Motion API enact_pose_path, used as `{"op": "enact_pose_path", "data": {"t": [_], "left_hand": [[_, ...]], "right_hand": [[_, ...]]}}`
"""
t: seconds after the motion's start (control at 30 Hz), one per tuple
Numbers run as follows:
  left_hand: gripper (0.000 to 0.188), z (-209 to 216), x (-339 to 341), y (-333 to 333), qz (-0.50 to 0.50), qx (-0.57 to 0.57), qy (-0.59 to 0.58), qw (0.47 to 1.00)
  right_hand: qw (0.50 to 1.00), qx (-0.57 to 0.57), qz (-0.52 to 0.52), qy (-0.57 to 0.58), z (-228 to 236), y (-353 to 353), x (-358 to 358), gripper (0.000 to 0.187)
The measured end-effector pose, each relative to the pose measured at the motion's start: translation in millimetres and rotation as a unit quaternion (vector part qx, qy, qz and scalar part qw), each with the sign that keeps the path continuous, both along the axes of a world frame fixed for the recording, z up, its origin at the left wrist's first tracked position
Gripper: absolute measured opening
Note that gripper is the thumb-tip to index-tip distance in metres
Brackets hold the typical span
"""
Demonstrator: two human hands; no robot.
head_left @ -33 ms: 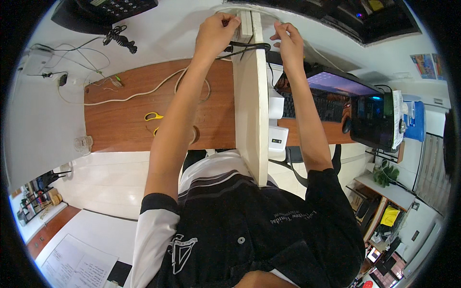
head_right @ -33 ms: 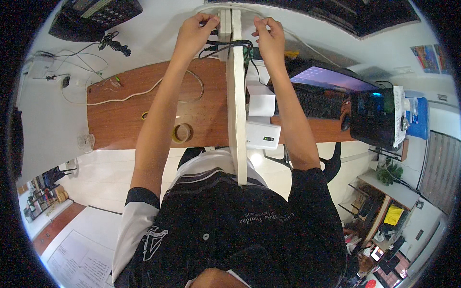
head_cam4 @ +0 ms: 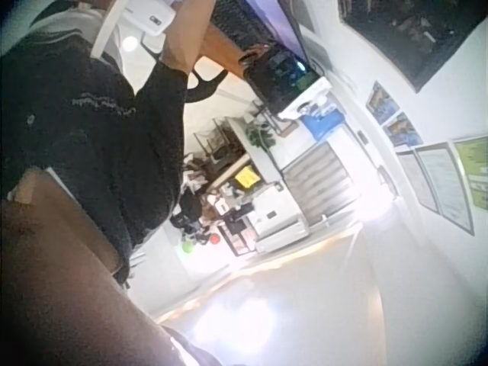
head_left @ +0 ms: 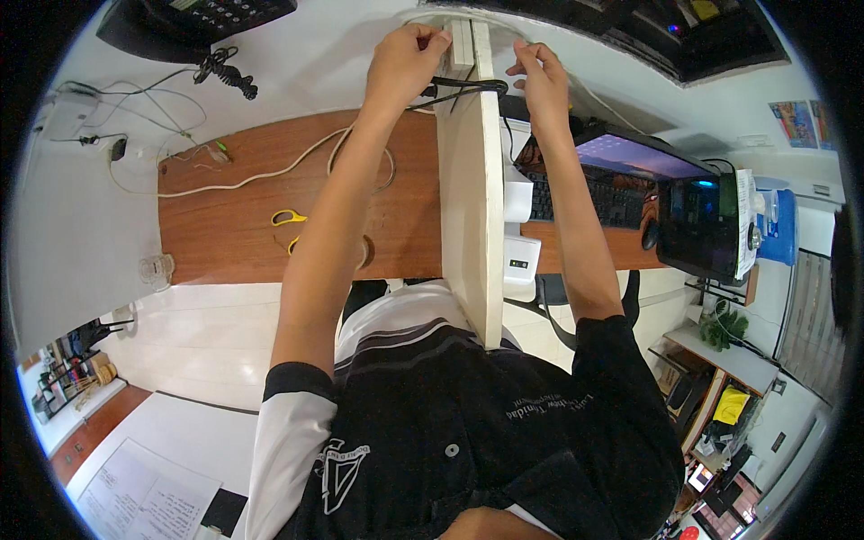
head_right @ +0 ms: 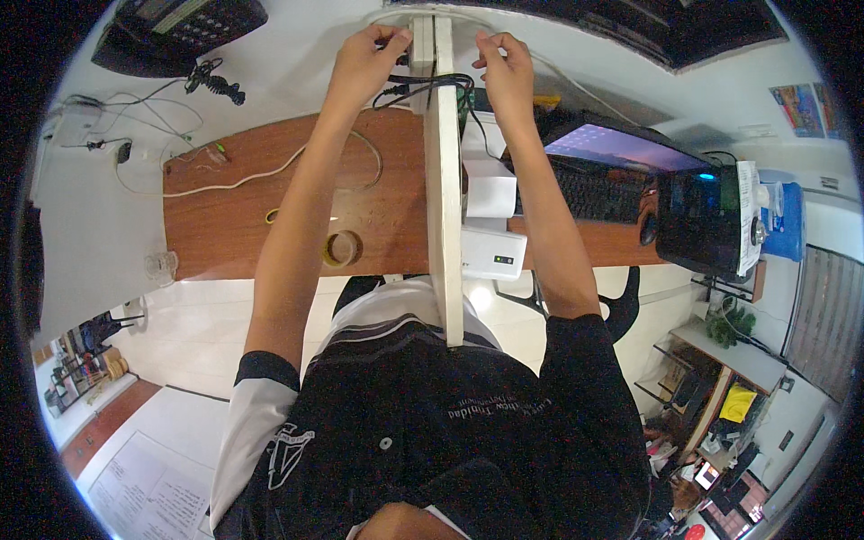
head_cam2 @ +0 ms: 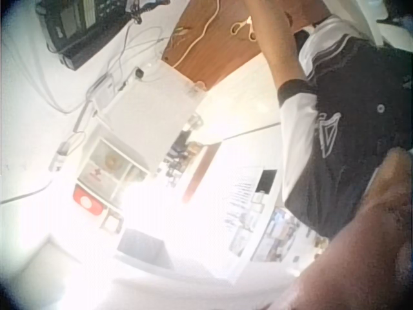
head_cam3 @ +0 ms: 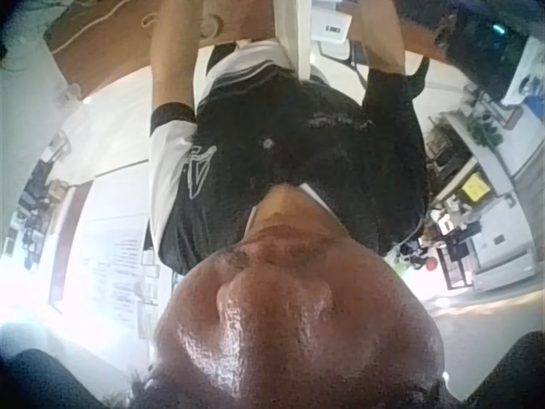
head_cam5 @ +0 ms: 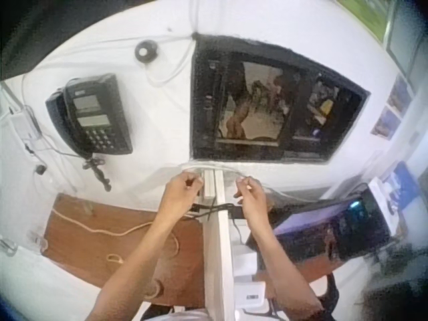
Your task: The person secures a power strip and cables to a desk using clear tape. They repeatedly pull tape from a roll, cut it with scissors, and wrap it around the power strip and cables to hold them in place.
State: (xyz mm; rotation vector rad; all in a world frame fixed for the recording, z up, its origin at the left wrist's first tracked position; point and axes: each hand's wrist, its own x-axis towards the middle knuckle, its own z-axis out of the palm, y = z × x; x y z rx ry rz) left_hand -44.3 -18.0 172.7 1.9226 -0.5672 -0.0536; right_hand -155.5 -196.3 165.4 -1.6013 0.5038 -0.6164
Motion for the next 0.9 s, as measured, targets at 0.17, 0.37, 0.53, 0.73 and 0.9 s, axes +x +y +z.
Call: {"op": "enact_pose_path", "data": {"t": [0.17, 0.37, 0.53, 0.73, 0.9], "left_hand": [[0.040, 2.2, -16.5, -17.3, 0.095, 0.089, -0.060, 0.990], [0.038, 1.2, -7.8, -22.5, 0.129, 0.107, -0.078, 0.983], [0.042, -0.3, -33.8, -3.1, 0.116, 0.068, -0.188, 0.973], [0.049, -3.6, -69.0, -15.3, 0.063, 0.157, -0.211, 0.963], [0.053, -75.1, 24.0, 16.5, -0.064, 0.212, -0.353, 0.909]], "right_hand": [[1.000, -0.004, 0.002, 0.028, -8.3, -7.4, 2.6, 0.029], [1.000, -0.025, 0.002, 0.012, -10.4, -13.7, 13.4, 0.028], [1.000, -0.013, 0.014, 0.007, -17.6, -15.1, 13.4, 0.026], [0.996, -0.080, 0.000, 0.040, -7.3, -11.2, 5.5, 0.026], [0.910, -0.394, 0.081, -0.097, -73.1, -10.9, 56.3, 0.014]]}}
